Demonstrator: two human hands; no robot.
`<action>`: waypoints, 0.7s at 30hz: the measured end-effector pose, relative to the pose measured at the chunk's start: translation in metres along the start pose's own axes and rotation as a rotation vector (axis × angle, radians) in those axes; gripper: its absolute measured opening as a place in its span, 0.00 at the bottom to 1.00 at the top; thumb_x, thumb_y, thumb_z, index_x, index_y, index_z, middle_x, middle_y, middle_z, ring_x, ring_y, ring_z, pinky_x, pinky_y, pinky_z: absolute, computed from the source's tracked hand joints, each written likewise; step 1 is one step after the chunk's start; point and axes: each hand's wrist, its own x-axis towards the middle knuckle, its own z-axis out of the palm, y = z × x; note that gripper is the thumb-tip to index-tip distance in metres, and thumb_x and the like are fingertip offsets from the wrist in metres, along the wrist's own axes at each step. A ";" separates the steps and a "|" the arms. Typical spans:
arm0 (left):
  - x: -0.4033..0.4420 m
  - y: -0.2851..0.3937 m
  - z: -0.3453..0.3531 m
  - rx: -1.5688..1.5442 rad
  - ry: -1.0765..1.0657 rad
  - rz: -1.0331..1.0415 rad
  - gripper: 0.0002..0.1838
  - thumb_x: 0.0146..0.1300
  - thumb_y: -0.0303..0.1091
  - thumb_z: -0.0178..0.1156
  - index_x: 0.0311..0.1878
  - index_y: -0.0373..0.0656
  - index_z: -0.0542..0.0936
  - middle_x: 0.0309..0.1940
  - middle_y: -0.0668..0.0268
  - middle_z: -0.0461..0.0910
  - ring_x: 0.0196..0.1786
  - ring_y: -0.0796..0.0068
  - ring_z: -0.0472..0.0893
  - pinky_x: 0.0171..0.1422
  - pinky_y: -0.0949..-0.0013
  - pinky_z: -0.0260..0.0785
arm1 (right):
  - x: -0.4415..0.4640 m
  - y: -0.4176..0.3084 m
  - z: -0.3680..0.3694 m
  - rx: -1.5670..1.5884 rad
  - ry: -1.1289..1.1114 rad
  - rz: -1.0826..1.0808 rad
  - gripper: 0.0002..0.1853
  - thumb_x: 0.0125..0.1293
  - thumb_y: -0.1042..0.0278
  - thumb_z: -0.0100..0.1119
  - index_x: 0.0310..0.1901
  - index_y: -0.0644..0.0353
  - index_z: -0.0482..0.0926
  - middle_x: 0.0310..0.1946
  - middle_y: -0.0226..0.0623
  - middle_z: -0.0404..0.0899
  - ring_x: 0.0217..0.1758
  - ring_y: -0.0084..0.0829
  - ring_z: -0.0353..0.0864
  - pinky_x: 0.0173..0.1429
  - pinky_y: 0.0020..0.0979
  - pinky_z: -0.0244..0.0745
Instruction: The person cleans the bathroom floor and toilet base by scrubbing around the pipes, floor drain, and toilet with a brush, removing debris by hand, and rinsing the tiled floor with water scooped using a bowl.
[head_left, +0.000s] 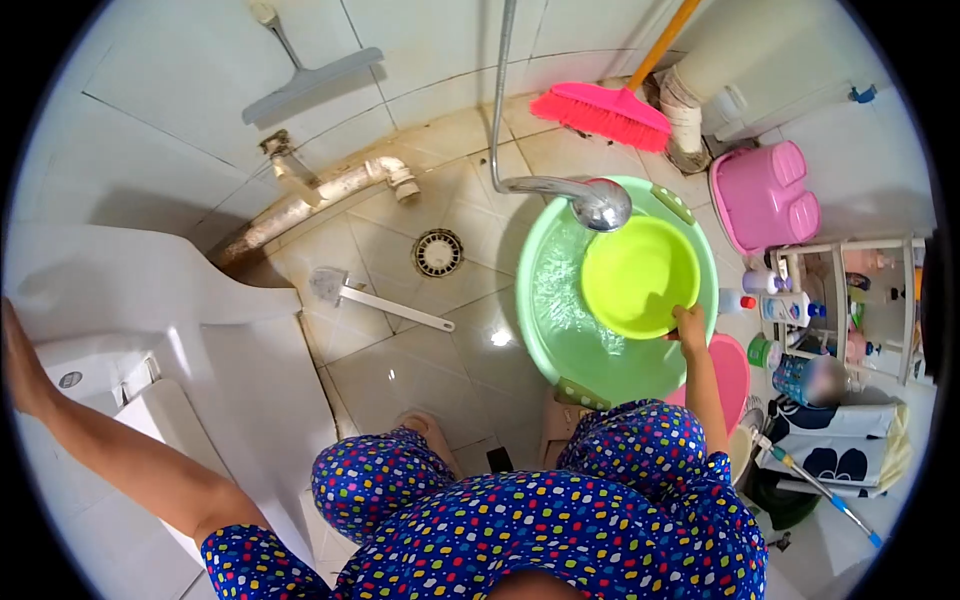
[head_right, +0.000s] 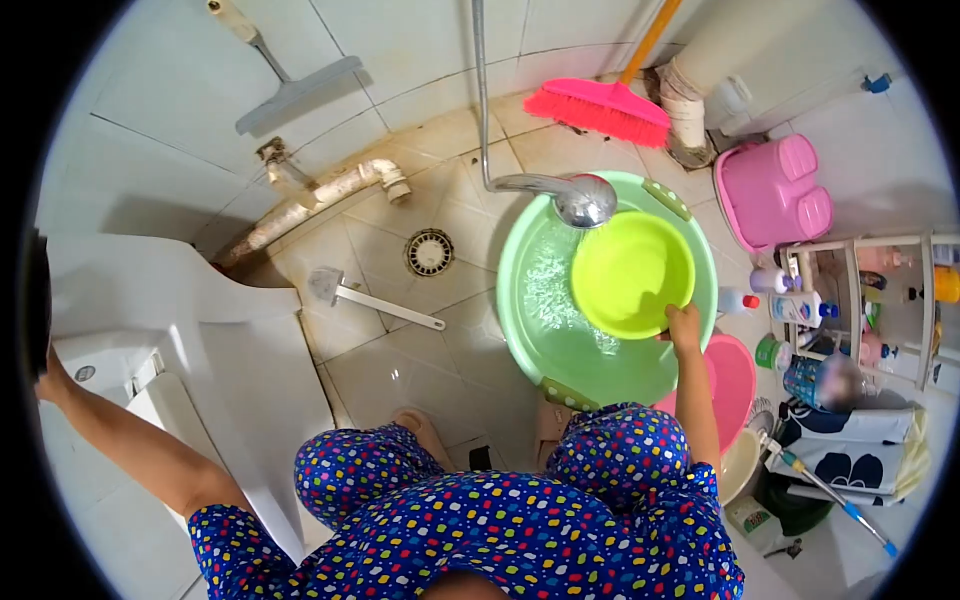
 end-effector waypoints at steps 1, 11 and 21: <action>-0.001 -0.001 0.000 -0.010 -0.008 0.012 0.17 0.54 0.40 0.58 0.43 0.38 0.77 0.37 0.52 0.73 0.41 0.53 0.72 0.47 0.52 0.64 | -0.005 -0.001 0.000 -0.002 0.011 0.004 0.16 0.56 0.75 0.47 0.47 0.72 0.69 0.25 0.42 0.76 0.19 0.30 0.76 0.25 0.29 0.77; -0.003 -0.005 0.002 -0.071 0.021 0.081 0.17 0.55 0.40 0.57 0.43 0.37 0.77 0.37 0.53 0.74 0.42 0.54 0.73 0.47 0.54 0.64 | -0.029 0.031 0.063 -0.519 0.378 -0.710 0.35 0.53 0.82 0.48 0.65 0.66 0.51 0.50 0.54 0.70 0.51 0.48 0.72 0.54 0.38 0.68; -0.011 -0.032 0.023 -0.098 0.064 0.088 0.15 0.52 0.36 0.62 0.39 0.35 0.78 0.38 0.53 0.77 0.42 0.56 0.75 0.48 0.54 0.65 | -0.048 0.054 0.060 0.338 -0.186 0.101 0.13 0.56 0.75 0.47 0.44 0.66 0.71 0.33 0.39 0.77 0.29 0.33 0.79 0.26 0.33 0.76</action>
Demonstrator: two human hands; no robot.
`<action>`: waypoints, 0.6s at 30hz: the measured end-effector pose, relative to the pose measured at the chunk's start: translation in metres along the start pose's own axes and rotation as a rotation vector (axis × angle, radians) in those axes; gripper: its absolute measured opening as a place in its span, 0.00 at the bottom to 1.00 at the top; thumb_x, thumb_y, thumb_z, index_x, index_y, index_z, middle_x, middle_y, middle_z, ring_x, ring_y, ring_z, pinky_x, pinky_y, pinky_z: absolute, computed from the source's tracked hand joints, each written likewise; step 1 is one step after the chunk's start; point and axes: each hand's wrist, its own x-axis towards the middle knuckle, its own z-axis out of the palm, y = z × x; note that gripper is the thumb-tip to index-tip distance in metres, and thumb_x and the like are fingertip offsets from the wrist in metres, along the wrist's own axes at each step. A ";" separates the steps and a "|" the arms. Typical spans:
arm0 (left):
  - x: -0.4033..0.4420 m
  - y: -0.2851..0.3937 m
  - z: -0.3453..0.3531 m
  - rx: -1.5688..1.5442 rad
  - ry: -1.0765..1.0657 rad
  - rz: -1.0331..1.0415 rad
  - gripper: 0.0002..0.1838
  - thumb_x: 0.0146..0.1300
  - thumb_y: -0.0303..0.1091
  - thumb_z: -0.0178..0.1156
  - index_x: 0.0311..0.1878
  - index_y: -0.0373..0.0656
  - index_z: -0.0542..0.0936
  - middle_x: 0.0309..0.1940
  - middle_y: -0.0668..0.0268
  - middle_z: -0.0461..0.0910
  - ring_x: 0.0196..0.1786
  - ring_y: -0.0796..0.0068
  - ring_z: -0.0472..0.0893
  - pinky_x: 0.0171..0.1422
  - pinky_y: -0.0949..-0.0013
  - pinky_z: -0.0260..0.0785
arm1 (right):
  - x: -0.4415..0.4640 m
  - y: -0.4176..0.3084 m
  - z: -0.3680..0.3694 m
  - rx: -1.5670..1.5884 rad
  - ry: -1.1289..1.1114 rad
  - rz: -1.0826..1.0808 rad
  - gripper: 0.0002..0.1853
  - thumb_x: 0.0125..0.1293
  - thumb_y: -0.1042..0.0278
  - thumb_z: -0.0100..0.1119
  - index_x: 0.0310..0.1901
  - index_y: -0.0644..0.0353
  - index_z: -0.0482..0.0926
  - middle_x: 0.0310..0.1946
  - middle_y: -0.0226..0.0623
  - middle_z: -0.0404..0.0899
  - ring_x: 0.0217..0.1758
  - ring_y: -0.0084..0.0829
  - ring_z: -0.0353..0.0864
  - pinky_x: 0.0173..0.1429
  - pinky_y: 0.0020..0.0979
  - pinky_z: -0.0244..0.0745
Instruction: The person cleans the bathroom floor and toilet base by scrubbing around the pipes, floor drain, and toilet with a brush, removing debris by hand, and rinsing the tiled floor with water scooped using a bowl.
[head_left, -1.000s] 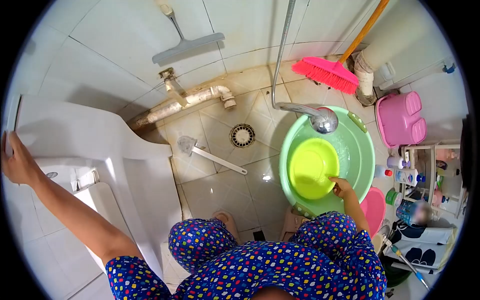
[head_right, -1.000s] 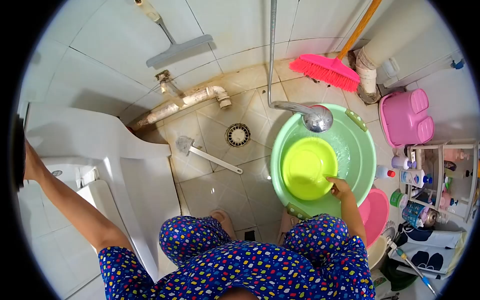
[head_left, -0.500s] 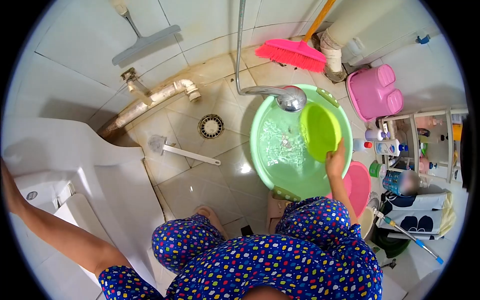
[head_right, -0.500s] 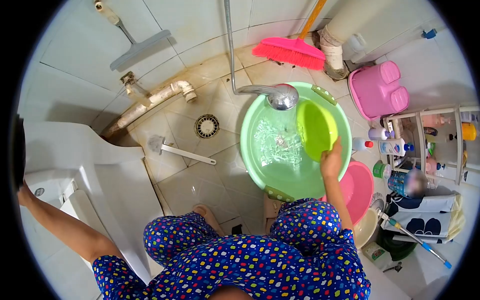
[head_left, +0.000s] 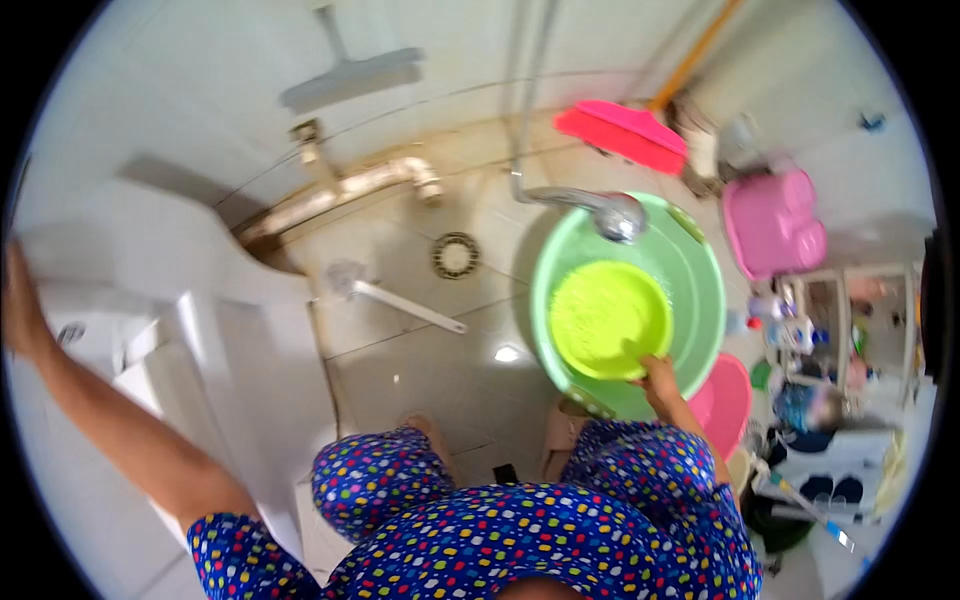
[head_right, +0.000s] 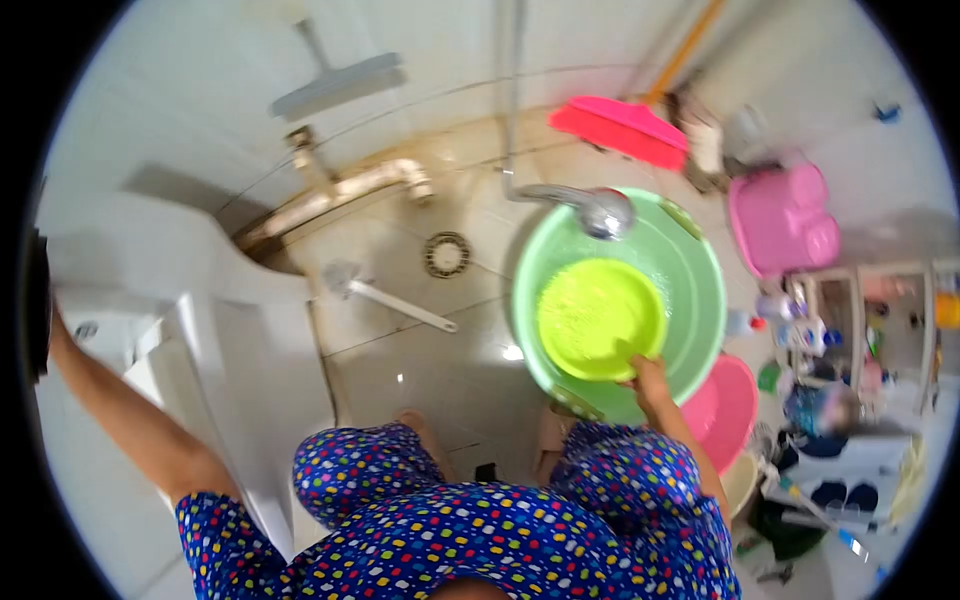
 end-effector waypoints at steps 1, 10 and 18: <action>-0.007 -0.009 0.009 0.057 -0.010 0.021 0.15 0.52 0.36 0.62 0.39 0.35 0.78 0.38 0.53 0.77 0.42 0.56 0.75 0.48 0.54 0.65 | -0.011 -0.011 -0.004 0.001 -0.029 0.002 0.14 0.56 0.75 0.47 0.44 0.67 0.71 0.33 0.39 0.77 0.28 0.32 0.78 0.25 0.32 0.75; -0.070 0.198 0.043 -0.542 0.016 -0.379 0.07 0.46 0.31 0.57 0.31 0.49 0.79 0.28 0.69 0.78 0.35 0.67 0.75 0.43 0.66 0.65 | -0.089 -0.090 -0.051 -0.086 -0.054 -0.093 0.19 0.50 0.77 0.47 0.46 0.66 0.70 0.36 0.35 0.76 0.33 0.29 0.77 0.36 0.26 0.73; -0.316 0.287 0.110 -1.447 -0.706 -1.773 0.10 0.56 0.26 0.57 0.43 0.39 0.77 0.29 0.68 0.79 0.27 0.78 0.76 0.32 0.79 0.66 | -0.125 -0.192 0.073 -0.235 -0.104 -0.312 0.17 0.48 0.78 0.47 0.44 0.65 0.71 0.33 0.33 0.75 0.32 0.25 0.76 0.33 0.24 0.71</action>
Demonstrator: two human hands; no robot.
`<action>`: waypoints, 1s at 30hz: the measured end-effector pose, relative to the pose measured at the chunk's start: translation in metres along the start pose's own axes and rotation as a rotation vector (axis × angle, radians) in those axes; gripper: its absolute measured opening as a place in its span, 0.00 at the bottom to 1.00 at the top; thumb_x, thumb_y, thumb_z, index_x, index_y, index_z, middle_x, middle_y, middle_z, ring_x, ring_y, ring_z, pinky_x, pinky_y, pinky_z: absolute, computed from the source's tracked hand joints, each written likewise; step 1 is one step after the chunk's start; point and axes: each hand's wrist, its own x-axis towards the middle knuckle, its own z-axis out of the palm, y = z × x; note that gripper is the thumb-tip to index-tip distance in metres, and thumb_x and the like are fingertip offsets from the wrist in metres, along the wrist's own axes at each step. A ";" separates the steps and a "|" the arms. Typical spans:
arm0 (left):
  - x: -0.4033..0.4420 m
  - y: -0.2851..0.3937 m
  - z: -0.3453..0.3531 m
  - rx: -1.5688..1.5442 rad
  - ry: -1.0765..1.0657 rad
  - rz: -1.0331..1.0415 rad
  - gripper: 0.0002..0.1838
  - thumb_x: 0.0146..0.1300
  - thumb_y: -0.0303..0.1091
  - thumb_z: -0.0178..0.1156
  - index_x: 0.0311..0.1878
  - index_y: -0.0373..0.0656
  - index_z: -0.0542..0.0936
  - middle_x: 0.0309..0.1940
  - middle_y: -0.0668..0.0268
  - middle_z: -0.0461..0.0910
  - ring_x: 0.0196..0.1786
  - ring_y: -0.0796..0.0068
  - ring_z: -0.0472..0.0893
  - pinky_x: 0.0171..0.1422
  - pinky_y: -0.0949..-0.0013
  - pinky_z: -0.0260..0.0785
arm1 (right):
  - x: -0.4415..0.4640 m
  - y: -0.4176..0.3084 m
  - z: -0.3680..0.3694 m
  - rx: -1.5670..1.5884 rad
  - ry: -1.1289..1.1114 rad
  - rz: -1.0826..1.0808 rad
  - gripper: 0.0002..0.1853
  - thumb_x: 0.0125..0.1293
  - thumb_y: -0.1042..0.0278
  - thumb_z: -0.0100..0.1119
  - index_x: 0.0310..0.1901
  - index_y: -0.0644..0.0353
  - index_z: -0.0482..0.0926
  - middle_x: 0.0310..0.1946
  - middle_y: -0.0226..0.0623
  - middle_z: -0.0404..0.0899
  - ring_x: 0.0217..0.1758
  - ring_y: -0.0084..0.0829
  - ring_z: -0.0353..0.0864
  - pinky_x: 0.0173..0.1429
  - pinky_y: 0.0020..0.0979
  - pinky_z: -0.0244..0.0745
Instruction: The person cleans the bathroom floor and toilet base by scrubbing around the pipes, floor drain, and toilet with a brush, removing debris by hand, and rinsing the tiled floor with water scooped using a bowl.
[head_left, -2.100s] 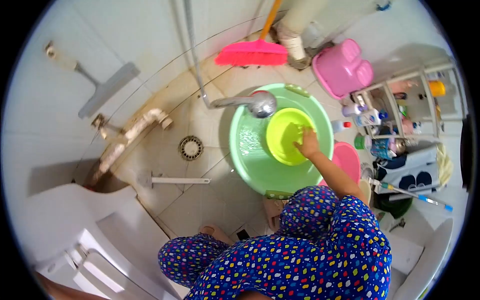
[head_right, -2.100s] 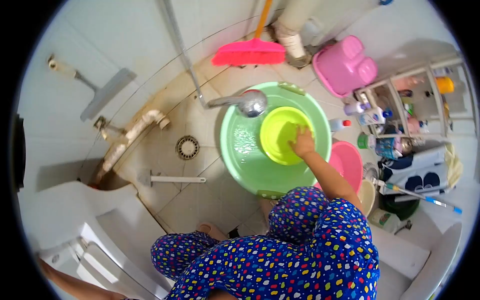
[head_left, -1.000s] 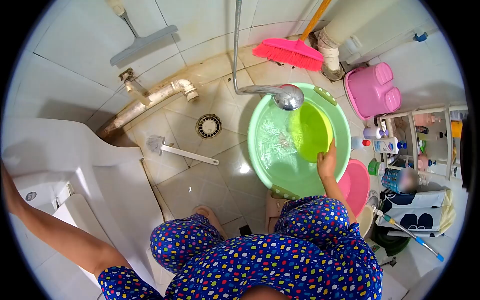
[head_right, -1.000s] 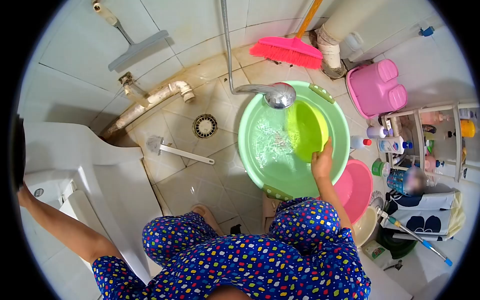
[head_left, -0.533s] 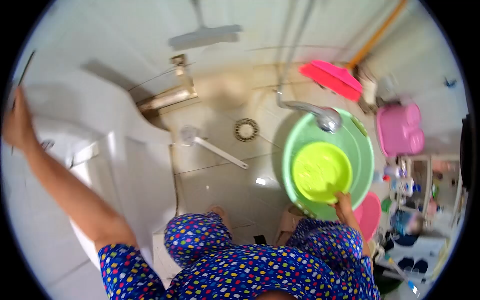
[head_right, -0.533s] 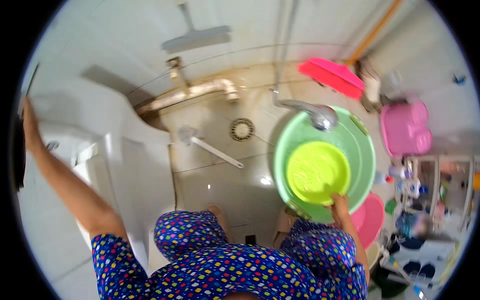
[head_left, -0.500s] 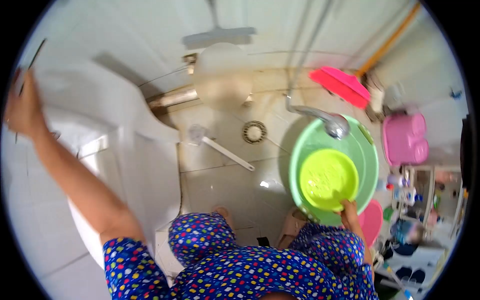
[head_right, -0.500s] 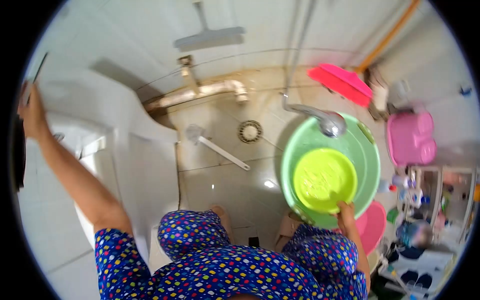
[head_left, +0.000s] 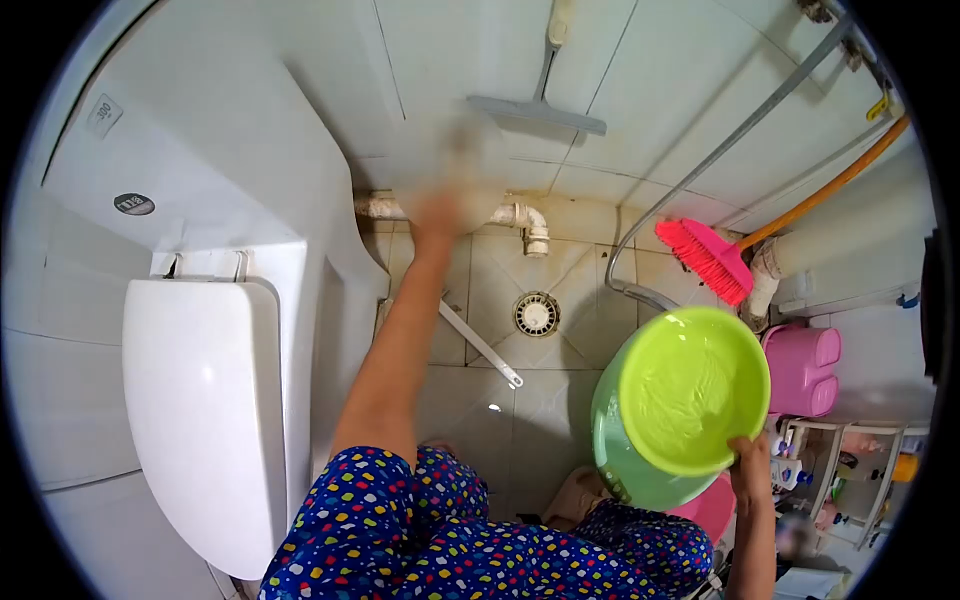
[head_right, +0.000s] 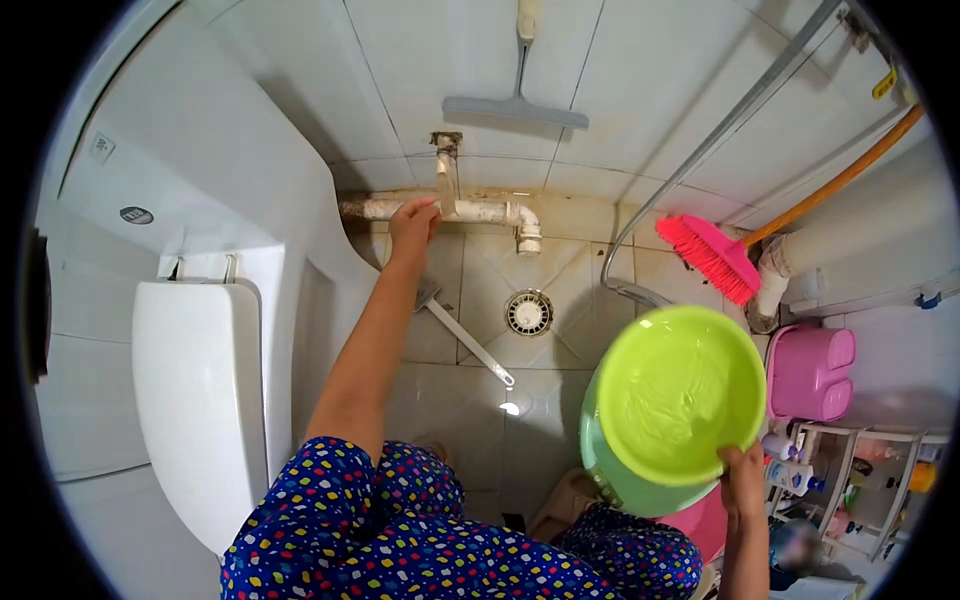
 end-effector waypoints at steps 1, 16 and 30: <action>0.006 -0.004 -0.003 -0.115 0.035 -0.128 0.11 0.56 0.26 0.57 0.44 0.39 0.76 0.29 0.68 0.79 0.27 0.78 0.76 0.32 0.79 0.65 | 0.015 -0.015 0.021 -0.039 -0.063 -0.033 0.18 0.49 0.78 0.47 0.44 0.66 0.71 0.33 0.33 0.75 0.32 0.25 0.75 0.32 0.24 0.70; 0.052 0.078 0.013 -0.886 0.070 -0.224 0.32 0.67 0.56 0.32 0.68 0.48 0.52 0.66 0.57 0.55 0.64 0.58 0.61 0.66 0.49 0.51 | 0.100 -0.140 0.291 0.072 -0.437 -0.373 0.14 0.57 0.76 0.46 0.46 0.70 0.69 0.35 0.42 0.77 0.30 0.30 0.80 0.28 0.25 0.79; -0.051 -0.114 -0.046 0.234 0.003 -0.813 0.09 0.58 0.41 0.54 0.34 0.48 0.76 0.22 0.69 0.78 0.21 0.72 0.75 0.23 0.70 0.62 | 0.095 -0.063 0.126 -0.249 -0.282 -0.139 0.20 0.55 0.76 0.46 0.51 0.66 0.66 0.36 0.42 0.77 0.29 0.30 0.80 0.21 0.24 0.76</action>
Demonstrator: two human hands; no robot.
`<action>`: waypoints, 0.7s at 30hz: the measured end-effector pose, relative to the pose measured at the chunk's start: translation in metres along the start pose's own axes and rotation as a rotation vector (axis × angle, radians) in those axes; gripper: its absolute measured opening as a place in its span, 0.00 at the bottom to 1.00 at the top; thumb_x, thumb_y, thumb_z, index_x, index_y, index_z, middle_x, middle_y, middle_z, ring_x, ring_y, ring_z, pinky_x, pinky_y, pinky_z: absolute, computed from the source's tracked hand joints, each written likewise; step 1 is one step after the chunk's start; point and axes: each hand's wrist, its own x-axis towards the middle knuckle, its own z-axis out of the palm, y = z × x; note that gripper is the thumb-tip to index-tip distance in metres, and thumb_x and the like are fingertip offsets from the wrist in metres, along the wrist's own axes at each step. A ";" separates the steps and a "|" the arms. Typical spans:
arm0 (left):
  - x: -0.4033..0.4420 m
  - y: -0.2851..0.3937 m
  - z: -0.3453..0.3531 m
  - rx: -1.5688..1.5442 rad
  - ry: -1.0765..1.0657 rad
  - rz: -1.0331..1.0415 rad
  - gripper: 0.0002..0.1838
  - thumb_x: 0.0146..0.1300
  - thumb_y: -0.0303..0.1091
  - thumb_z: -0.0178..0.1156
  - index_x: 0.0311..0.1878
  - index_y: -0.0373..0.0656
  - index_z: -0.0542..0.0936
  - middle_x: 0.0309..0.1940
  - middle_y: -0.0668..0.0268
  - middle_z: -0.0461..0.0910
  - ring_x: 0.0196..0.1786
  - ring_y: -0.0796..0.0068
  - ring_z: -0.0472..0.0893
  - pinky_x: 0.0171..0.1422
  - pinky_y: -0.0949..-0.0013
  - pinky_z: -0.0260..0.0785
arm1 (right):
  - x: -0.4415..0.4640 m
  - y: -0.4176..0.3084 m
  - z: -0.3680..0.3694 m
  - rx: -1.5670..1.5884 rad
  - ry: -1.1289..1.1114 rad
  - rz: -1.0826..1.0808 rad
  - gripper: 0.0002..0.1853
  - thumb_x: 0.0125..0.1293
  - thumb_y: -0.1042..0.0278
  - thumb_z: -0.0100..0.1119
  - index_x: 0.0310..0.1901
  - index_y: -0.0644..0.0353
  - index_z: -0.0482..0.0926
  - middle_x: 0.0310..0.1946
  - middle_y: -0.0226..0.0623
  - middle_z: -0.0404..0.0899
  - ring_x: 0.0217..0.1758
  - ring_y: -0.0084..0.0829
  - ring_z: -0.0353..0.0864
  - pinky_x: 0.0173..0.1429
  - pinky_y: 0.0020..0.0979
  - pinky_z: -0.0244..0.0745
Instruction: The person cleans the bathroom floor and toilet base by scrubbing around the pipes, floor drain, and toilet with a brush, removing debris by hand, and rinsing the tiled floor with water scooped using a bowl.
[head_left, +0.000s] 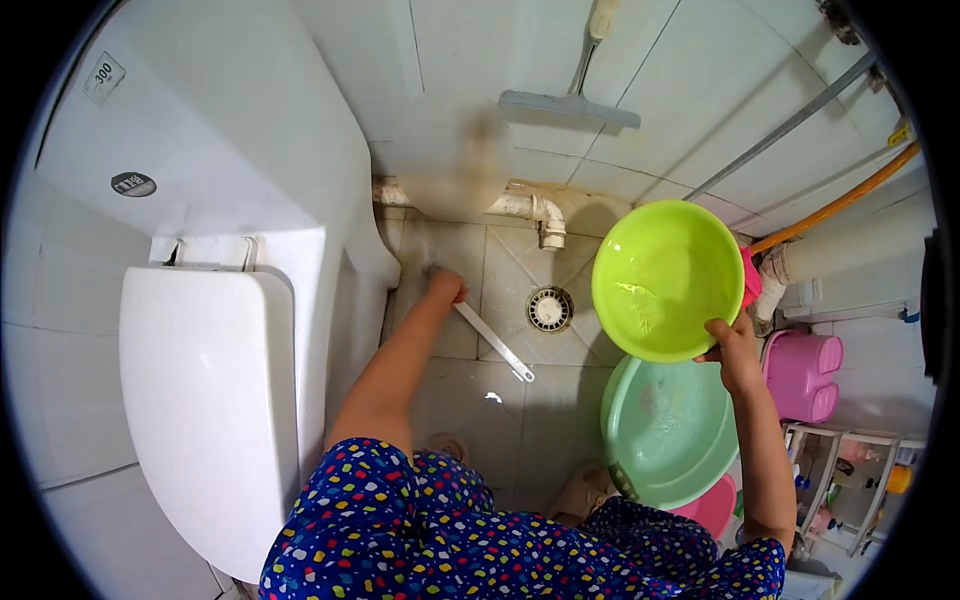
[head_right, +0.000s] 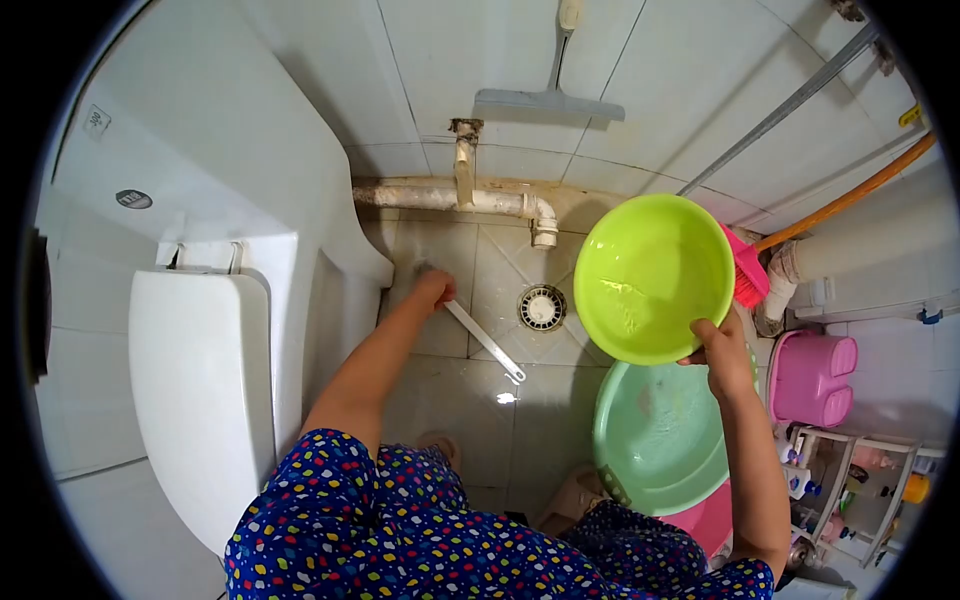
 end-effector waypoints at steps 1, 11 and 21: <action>0.008 -0.010 -0.003 0.132 -0.018 0.103 0.09 0.58 0.40 0.54 0.35 0.46 0.76 0.22 0.67 0.78 0.22 0.72 0.76 0.25 0.69 0.65 | 0.002 0.001 0.003 -0.004 0.001 0.005 0.20 0.55 0.76 0.46 0.51 0.66 0.66 0.36 0.42 0.77 0.29 0.30 0.80 0.21 0.24 0.76; 0.006 -0.020 -0.012 1.014 0.136 0.599 0.10 0.52 0.35 0.56 0.40 0.50 0.77 0.41 0.64 0.79 0.47 0.61 0.77 0.48 0.61 0.69 | 0.074 -0.029 0.141 -0.521 0.135 -0.731 0.34 0.50 0.81 0.49 0.62 0.65 0.55 0.49 0.58 0.68 0.51 0.54 0.70 0.51 0.40 0.70; -0.012 -0.011 -0.008 1.130 0.173 0.561 0.12 0.53 0.36 0.55 0.42 0.53 0.76 0.40 0.68 0.79 0.46 0.66 0.77 0.46 0.61 0.68 | -0.039 0.016 -0.008 -0.841 0.241 -0.856 0.35 0.49 0.85 0.47 0.64 0.68 0.55 0.61 0.52 0.61 0.65 0.45 0.62 0.67 0.36 0.55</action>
